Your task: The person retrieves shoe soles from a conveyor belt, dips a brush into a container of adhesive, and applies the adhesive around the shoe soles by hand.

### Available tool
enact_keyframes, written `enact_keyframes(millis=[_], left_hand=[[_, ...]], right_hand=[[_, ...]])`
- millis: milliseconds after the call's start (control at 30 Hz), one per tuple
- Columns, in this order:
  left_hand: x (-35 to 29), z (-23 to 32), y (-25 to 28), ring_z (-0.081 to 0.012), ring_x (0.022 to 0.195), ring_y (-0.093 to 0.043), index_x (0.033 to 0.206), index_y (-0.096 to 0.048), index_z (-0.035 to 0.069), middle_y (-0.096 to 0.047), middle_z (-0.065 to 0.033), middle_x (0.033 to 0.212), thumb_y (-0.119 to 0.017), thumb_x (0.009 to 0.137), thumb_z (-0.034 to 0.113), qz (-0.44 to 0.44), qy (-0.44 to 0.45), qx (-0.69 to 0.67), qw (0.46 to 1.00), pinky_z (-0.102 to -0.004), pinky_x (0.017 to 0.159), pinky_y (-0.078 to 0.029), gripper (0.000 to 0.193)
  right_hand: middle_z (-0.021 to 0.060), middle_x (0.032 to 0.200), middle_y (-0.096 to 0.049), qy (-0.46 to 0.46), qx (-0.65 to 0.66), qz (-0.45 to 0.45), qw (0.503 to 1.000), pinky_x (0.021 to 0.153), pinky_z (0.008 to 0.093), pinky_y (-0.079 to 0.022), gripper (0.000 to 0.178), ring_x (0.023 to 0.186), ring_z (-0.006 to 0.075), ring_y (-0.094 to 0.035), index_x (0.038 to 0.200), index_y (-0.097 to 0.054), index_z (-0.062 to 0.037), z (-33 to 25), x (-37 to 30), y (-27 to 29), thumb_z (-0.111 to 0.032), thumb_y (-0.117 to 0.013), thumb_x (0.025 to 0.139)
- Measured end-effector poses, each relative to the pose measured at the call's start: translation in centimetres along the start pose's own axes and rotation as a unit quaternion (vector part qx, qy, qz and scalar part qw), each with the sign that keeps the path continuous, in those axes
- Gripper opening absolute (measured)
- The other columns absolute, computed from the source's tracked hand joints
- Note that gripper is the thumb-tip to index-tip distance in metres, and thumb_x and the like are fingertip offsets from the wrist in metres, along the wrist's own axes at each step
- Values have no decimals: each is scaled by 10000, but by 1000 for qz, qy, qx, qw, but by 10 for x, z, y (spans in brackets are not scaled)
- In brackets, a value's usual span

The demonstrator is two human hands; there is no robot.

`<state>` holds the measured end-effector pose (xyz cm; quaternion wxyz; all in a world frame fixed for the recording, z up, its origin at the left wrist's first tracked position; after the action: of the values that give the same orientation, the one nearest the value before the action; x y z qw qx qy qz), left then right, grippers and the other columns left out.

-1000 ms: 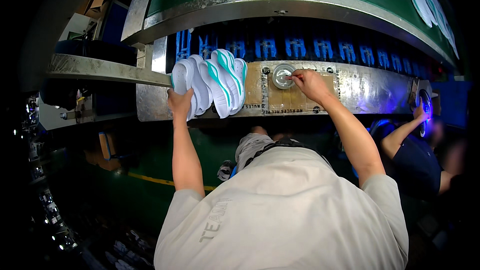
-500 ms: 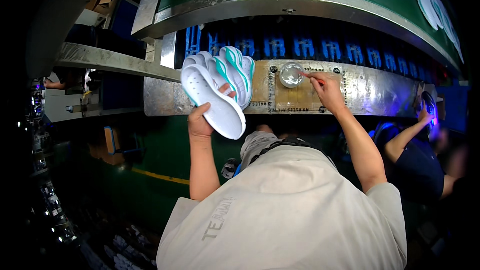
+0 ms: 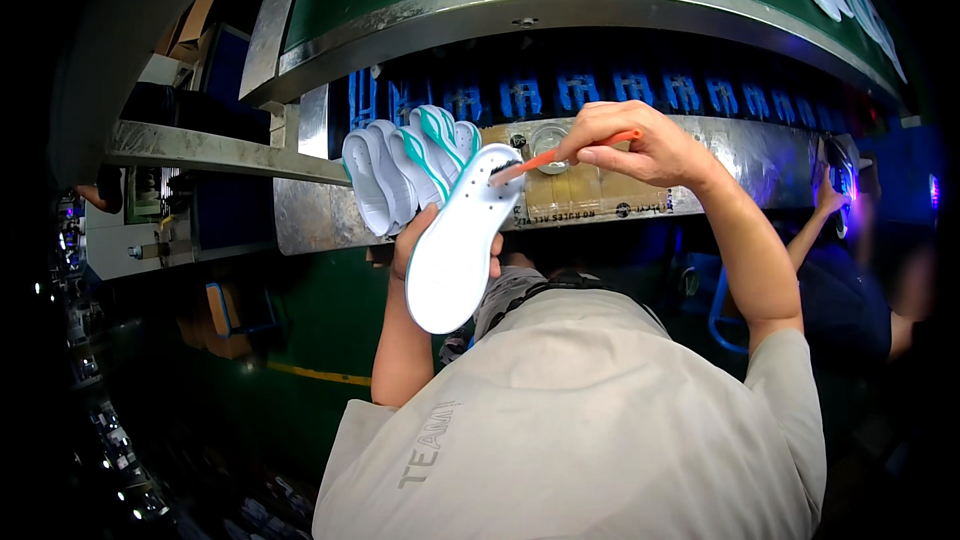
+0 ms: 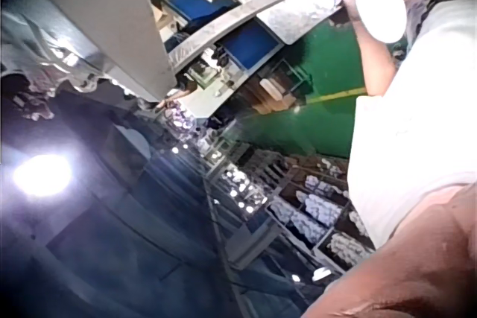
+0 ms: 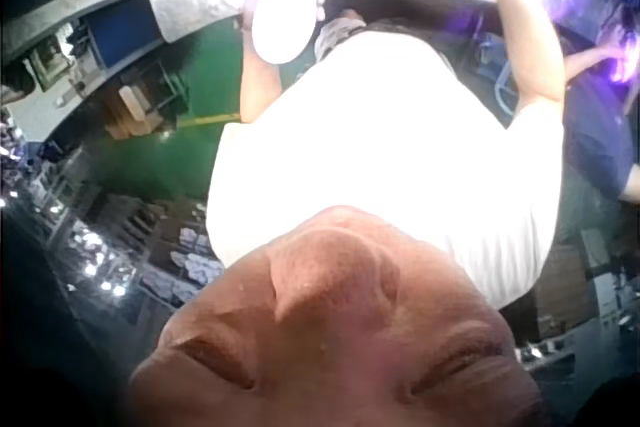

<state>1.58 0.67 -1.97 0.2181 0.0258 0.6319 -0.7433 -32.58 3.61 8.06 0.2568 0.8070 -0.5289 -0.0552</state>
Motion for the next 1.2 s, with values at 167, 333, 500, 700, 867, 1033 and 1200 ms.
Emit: enact_keyframes(millis=[167, 333, 500, 700, 867, 1033, 1200], left_hand=[[6, -6, -3, -481, 972, -730, 1486, -434, -84, -620, -359, 1170, -521, 1007, 542, -25, 92, -15, 995, -499, 783, -653, 793], [2, -8, -5, -466, 1003, -719, 1508, -412, -74, -615, -335, 1213, -497, 1029, 522, -83, 47, -31, 995, -508, 842, -630, 769], [12, 6, -11, -381, 982, -743, 1488, -449, -45, -673, -273, 1181, -438, 1047, 501, -40, -80, 112, 990, -436, 833, -631, 701], [36, 19, -14, -329, 1049, -698, 1451, -470, -47, -672, -229, 1176, -345, 1068, 511, 96, -264, 332, 901, -418, 909, -588, 688], [33, 34, -27, -325, 1067, -672, 1414, -501, -49, -678, -227, 1188, -303, 1059, 542, 85, -314, 307, 894, -426, 940, -532, 717], [34, 48, -11, -323, 1072, -672, 1393, -514, -40, -688, -230, 1190, -290, 1061, 536, 119, -373, 412, 823, -429, 976, -512, 701], [39, 44, -9, -322, 1066, -692, 1418, -447, -51, -676, -241, 1211, -324, 1087, 413, 130, -457, 451, 756, -413, 941, -554, 583]], right_hand=[[83, 995, -757, 16, -63, -83, 994, 863, 391, -553, 227, 938, 247, -680, 1135, -785, -87, 5, 16, 0, -216, -664, 994], [82, 994, -769, -26, -63, 11, 998, 862, 374, -537, 191, 917, 237, -656, 1106, -785, -58, 22, 12, 10, -144, -673, 978], [101, 972, -763, -71, -92, 104, 988, 843, 365, -542, 185, 929, 230, -681, 1114, -781, -42, 25, -4, -16, -125, -676, 986], [93, 952, -775, -96, 27, 81, 992, 840, 369, -558, 207, 889, 214, -699, 1121, -788, -59, -3, -18, -59, -172, -665, 999], [116, 896, -760, -105, 43, 82, 990, 775, 358, -549, 164, 833, 234, -679, 1085, -789, -29, -24, -31, -63, -94, -703, 961], [123, 868, -767, -117, 33, 97, 988, 726, 335, -558, 157, 788, 218, -702, 1061, -786, -1, -44, -39, -77, -84, -689, 969], [91, 837, -759, -252, 220, 155, 930, 711, 268, -530, 250, 734, 126, -661, 1054, -773, 44, -50, -37, -99, -156, -623, 1039]])
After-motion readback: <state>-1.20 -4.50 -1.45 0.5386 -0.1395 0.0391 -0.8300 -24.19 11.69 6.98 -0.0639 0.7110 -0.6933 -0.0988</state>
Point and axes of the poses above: each hand's wrist, its own x-axis towards the middle knuckle, its own y-axis out of the back of the hand, z = x × y, the point moved 1 cm from there along x, towards the middle knuckle
